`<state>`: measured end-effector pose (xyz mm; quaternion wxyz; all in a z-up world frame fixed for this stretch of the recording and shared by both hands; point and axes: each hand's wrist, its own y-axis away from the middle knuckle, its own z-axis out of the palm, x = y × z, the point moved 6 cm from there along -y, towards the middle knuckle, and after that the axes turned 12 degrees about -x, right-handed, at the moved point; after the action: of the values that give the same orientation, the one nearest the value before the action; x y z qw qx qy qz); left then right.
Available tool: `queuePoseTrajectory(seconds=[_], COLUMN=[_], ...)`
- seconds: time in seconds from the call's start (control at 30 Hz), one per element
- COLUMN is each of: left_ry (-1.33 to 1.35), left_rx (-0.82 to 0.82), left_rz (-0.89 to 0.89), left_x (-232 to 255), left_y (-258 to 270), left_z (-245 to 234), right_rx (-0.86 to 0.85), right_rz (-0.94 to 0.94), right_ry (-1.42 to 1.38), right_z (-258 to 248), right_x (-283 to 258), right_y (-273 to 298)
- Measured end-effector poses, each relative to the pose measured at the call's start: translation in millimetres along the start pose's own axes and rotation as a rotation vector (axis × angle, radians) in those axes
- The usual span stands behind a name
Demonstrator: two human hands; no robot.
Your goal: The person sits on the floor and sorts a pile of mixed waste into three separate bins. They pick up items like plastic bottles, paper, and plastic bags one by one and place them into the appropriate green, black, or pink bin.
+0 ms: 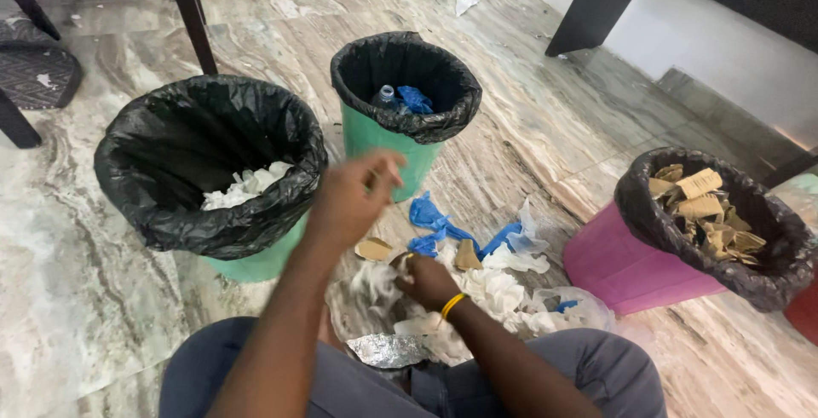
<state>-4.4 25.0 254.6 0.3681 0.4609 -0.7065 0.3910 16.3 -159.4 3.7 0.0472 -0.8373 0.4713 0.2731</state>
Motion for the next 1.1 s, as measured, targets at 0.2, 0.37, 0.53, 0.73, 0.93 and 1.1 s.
queuePoseTrajectory(seconds=[0.2, 0.37, 0.53, 0.73, 0.93, 1.1], left_ry=[-0.331, -0.012, -0.032, 0.106, 0.495, 1.127], left_rx=[-0.397, -0.227, -0.021, -0.138, 0.013, 0.408], left_rz=[-0.037, -0.003, -0.11, -0.154, -0.298, -0.426], left_x=[-149, -172, -156, -170, -150, -105], left_y=[-28, -40, -34, -41, -76, -134], left_z=[110, 126, 105, 124, 108, 77], right_rx=[0.146, 0.376, 0.54, 0.285, 0.599, 0.745], right_rz=[-0.083, -0.228, -0.427, 0.047, -0.236, -0.176], right_ry=[-0.762, -0.889, -0.63, -0.487, -0.962, -1.05], right_z=[-19, -29, -61, -40, -46, -51], right_x=[41, 48, 13, 4, 55, 61], right_y=[15, 16, 35, 30, 20, 27])
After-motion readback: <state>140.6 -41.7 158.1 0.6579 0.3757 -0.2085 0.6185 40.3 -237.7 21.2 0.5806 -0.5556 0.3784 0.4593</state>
